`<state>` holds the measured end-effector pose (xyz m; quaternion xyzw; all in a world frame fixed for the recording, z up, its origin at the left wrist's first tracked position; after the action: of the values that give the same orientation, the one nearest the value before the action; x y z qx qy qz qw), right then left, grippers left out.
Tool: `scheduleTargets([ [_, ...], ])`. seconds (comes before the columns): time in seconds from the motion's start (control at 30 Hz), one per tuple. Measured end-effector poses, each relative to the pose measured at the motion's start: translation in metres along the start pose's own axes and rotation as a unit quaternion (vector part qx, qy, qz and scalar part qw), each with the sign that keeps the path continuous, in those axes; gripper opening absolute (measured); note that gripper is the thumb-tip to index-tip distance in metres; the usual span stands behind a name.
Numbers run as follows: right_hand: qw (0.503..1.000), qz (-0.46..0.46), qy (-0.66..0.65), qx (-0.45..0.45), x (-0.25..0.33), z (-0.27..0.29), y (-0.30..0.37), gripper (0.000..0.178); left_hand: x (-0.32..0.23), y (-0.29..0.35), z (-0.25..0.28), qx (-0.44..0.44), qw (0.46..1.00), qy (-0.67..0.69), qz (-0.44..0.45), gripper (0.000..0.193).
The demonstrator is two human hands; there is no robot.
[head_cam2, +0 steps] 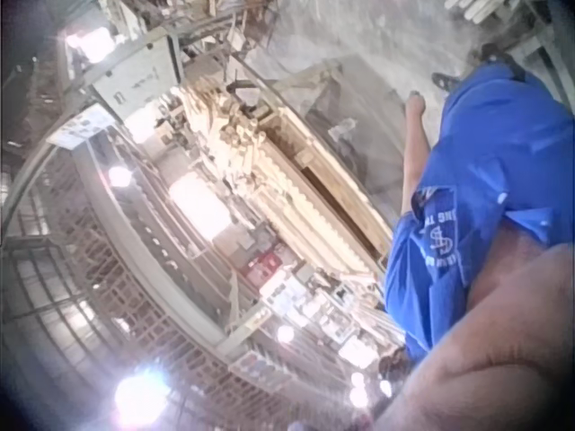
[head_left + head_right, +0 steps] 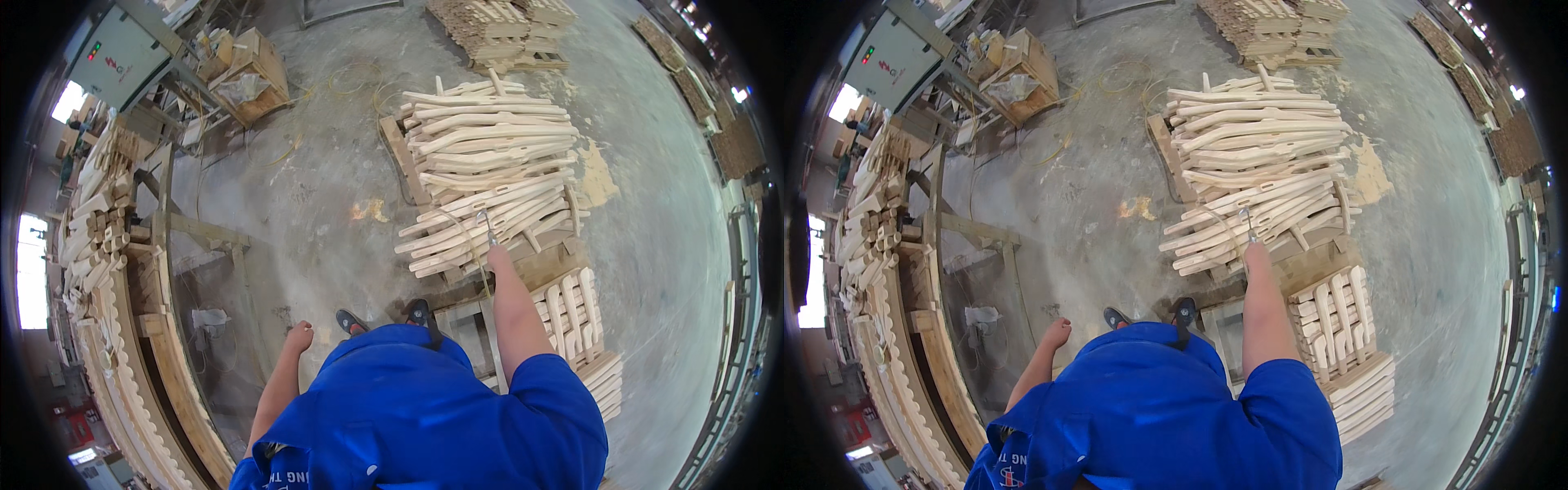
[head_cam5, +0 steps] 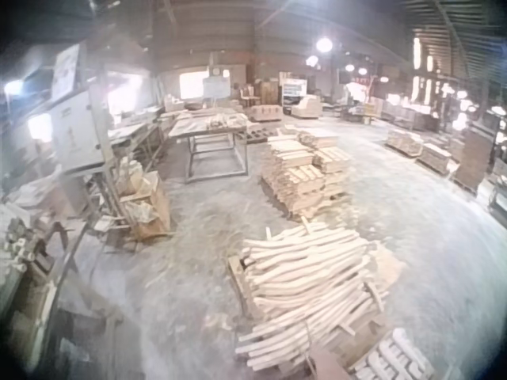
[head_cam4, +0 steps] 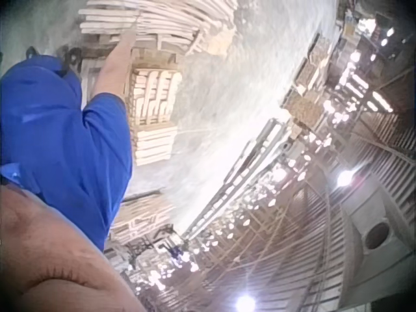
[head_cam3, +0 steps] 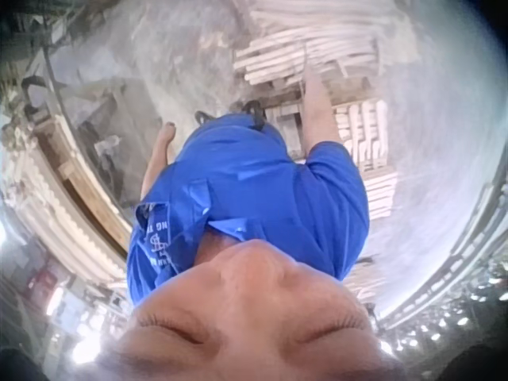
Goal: The person applies glue to the ends of wooden chair legs using a small stick. They repeatedly dip the stick into a container and spread the adhesive into slots on the legs, then place the treated legs on a workbench.
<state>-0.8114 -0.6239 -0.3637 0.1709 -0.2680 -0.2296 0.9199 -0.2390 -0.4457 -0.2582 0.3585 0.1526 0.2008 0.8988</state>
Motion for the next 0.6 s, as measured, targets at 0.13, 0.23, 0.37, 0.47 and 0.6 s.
scheduleTargets([
  [0.13,0.999,-0.016,0.042,0.003,0.016,0.0,-0.009,0.031,0.031,0.022,-0.023,0.018,0.999,-0.013,0.032,0.034],
  [0.23,0.998,-0.035,0.031,0.036,0.033,-0.007,0.002,0.029,0.058,0.046,-0.044,0.04,0.997,-0.023,0.058,0.034],
  [0.37,0.996,-0.04,0.077,0.035,0.024,-0.004,0.009,0.029,0.049,0.058,-0.057,0.07,0.989,-0.105,-0.082,0.033],
  [0.47,0.986,-0.032,0.127,0.106,0.005,-0.016,0.011,0.029,0.069,0.055,-0.061,0.048,0.996,-0.07,0.01,0.032],
  [0.6,0.989,-0.117,0.026,0.084,-0.038,-0.012,0.015,0.028,0.084,0.038,-0.076,0.071,0.991,0.083,0.078,0.031],
])
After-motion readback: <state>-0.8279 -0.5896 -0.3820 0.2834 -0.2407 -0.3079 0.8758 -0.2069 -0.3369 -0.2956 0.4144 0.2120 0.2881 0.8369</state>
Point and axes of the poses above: each hand's wrist, its own y-axis away from the middle knuckle, its own z-axis out of the back of the hand, x = y × z, the point moved 8 cm from there along -y, towards the middle knuckle, and after that the axes turned 9 degrees about -y, right-handed, at the moved point
